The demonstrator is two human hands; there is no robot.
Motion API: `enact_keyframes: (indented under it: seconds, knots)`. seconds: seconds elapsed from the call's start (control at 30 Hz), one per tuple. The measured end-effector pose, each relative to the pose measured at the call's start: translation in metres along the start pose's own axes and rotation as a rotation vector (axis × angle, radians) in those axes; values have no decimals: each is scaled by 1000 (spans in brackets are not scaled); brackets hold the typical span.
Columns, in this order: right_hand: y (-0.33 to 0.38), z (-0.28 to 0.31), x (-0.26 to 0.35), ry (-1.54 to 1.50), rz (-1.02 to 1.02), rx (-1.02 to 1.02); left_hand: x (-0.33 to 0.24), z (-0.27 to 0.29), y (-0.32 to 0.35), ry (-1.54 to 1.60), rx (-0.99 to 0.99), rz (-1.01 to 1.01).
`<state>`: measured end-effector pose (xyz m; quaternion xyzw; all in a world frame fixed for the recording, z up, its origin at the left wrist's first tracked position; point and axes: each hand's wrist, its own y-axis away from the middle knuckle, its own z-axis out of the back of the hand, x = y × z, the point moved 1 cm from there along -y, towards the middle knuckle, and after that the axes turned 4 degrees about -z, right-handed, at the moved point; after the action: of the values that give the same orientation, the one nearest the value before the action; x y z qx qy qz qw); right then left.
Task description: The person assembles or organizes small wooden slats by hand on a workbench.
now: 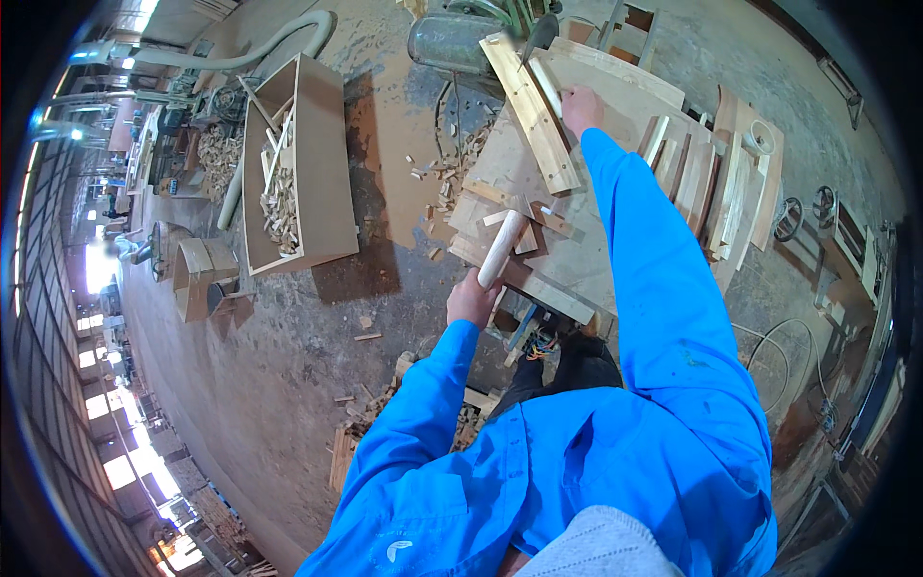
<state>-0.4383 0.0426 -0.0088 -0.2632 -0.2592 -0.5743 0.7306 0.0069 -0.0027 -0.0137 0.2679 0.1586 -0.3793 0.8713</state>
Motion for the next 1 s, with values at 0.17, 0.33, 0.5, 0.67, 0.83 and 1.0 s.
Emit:
enact_keyframes:
  seconds: [0.17,0.33,0.5,0.67,0.83,1.0]
  knots:
    - [31,1,8,-98,66,-62,2,7,6,-38,18,46]
    - [42,4,6,-90,193,-48,-4,13,7,-24,48,79]
    - [43,-2,-2,-77,141,72,-10,19,6,-39,85,117]
    - [31,-16,18,-85,58,159,1,19,11,-53,84,77]
    - [5,-27,21,-98,62,139,-8,21,12,-21,68,75]
    - [-11,-41,28,-107,63,151,-7,21,13,-50,82,96]
